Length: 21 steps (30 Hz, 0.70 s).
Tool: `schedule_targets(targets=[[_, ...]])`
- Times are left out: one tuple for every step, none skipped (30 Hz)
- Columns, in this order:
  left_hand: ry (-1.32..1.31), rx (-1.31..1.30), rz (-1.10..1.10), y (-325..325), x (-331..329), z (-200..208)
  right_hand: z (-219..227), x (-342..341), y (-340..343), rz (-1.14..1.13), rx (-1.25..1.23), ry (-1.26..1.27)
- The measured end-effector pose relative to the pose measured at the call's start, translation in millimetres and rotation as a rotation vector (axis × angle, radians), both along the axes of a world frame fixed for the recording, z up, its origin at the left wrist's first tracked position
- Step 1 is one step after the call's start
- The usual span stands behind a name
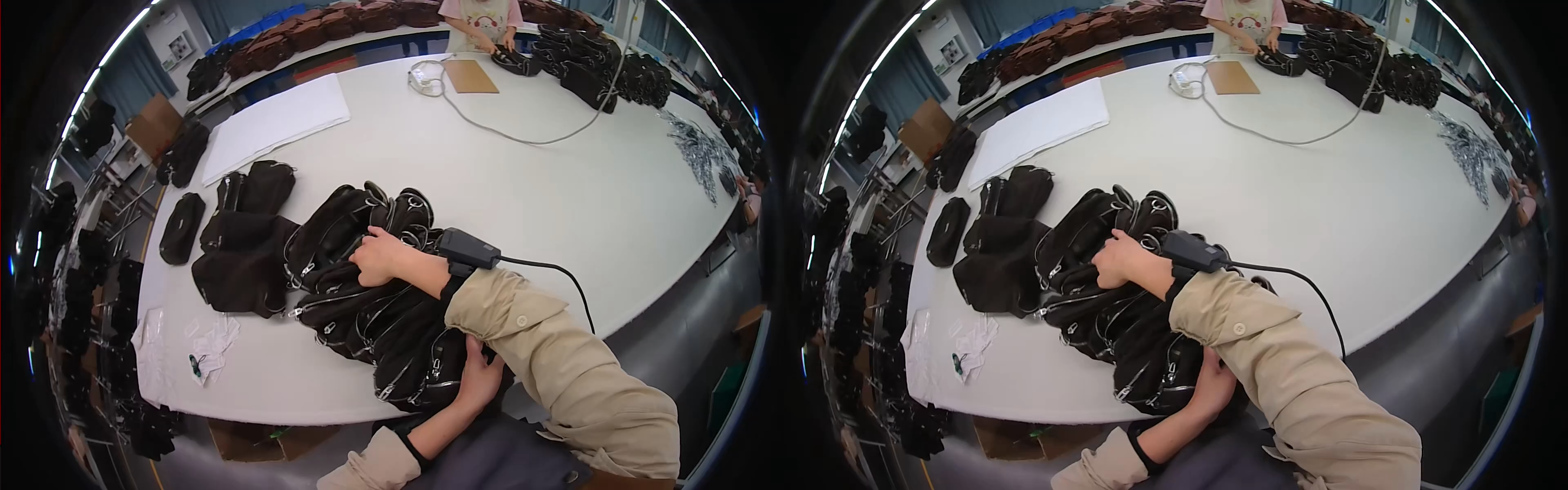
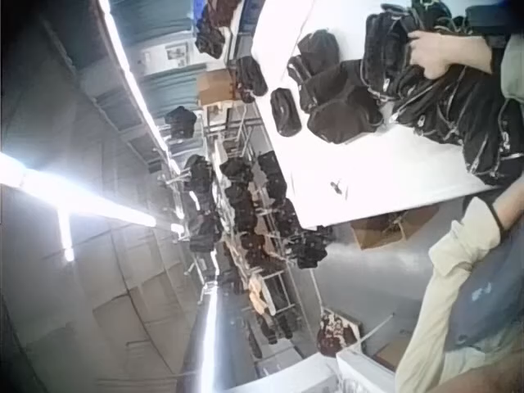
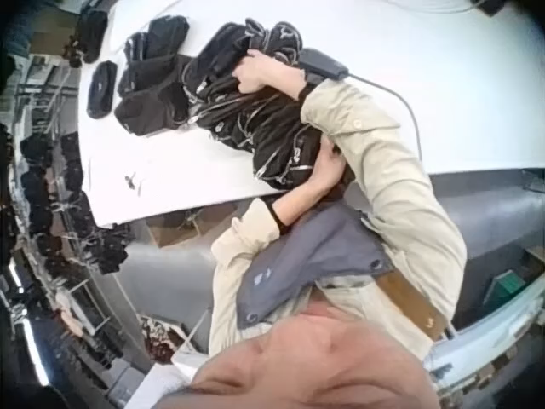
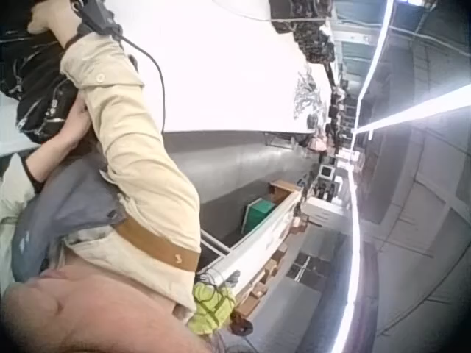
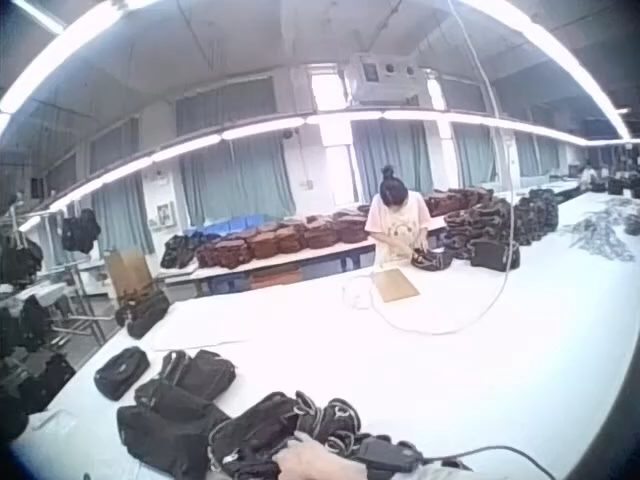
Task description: Inspect and assemble a series of small black zippered bags in a factory workshop environment.
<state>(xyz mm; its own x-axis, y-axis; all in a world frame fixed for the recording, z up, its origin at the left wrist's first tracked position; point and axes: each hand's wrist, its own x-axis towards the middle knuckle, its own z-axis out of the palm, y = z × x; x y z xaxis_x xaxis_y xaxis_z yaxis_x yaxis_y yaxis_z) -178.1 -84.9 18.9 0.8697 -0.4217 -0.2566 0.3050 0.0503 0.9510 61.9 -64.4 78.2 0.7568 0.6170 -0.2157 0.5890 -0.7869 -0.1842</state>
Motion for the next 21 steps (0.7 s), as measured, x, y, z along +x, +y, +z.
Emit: schedule_targets(targets=[[-0.022,-0.085,0.064,-6.0,2.9,18.0,-1.5,-3.6,12.6,0.018,-0.007,0.009],[-0.039,-0.072,0.082,-6.5,6.0,19.6,-2.3,-5.3,25.5,0.037,-0.015,0.01],[0.109,-0.125,0.041,-6.2,9.1,21.2,-2.5,-7.0,31.4,0.046,-0.016,-0.016],[0.258,-0.178,-0.013,-6.9,11.9,22.1,-2.8,-7.7,27.2,0.043,0.016,-0.059],[0.354,-0.247,-0.056,-4.0,9.6,37.5,-5.4,-10.4,19.4,0.036,0.152,-0.157],[0.534,-0.228,-0.037,-2.0,5.9,54.3,-8.3,-11.9,5.5,0.024,0.288,-0.256],[0.452,-0.275,-0.149,13.4,0.8,71.5,-0.3,-20.3,-14.3,0.011,0.44,-0.276],[0.374,-0.32,-0.259,38.1,1.5,84.7,17.6,-35.7,-36.3,-0.001,0.592,-0.292],[0.137,-0.26,-0.274,61.9,10.3,96.1,37.3,-55.6,-65.5,-0.027,0.678,-0.295],[-0.096,-0.2,-0.292,88.7,26.7,108.0,56.2,-78.9,-94.5,-0.057,0.765,-0.296],[-0.556,0.08,-0.186,117.7,54.2,114.0,71.5,-105.9,-119.0,-0.118,0.823,-0.355],[-0.763,0.318,-0.095,147.7,86.5,119.3,73.3,-135.4,-138.7,-0.288,0.858,-0.428],[-1.07,0.711,-0.002,170.3,120.0,121.7,66.8,-168.1,-160.6,-0.485,0.915,-0.451],[-1.121,0.876,0.062,196.8,156.5,112.0,50.2,-205.0,-177.0,-0.656,0.928,-0.466],[-0.99,0.796,0.127,225.3,195.8,91.2,30.9,-245.1,-181.0,-0.797,0.995,-0.379],[-0.922,1.026,0.202,253.2,226.3,81.4,10.9,-283.2,-172.4,-0.925,1.075,-0.279],[-0.833,1.339,0.114,266.6,251.1,81.8,-6.7,-317.2,-156.5,-0.874,0.944,-0.238],[-0.582,1.166,0.053,286.8,271.9,68.3,-19.7,-341.3,-137.3,-0.811,0.82,-0.199],[-0.341,1.104,-0.11,274.2,277.7,71.2,-30.4,-358.6,-109.4,-0.79,0.657,-0.205],[-0.4,1.237,-0.21,271.4,282.0,47.5,-39.8,-361.7,-81.8,-0.753,0.495,-0.178],[-0.382,1.28,-0.32,272.0,288.6,28.1,-53.4,-357.3,-66.3,-0.794,0.419,-0.206]])
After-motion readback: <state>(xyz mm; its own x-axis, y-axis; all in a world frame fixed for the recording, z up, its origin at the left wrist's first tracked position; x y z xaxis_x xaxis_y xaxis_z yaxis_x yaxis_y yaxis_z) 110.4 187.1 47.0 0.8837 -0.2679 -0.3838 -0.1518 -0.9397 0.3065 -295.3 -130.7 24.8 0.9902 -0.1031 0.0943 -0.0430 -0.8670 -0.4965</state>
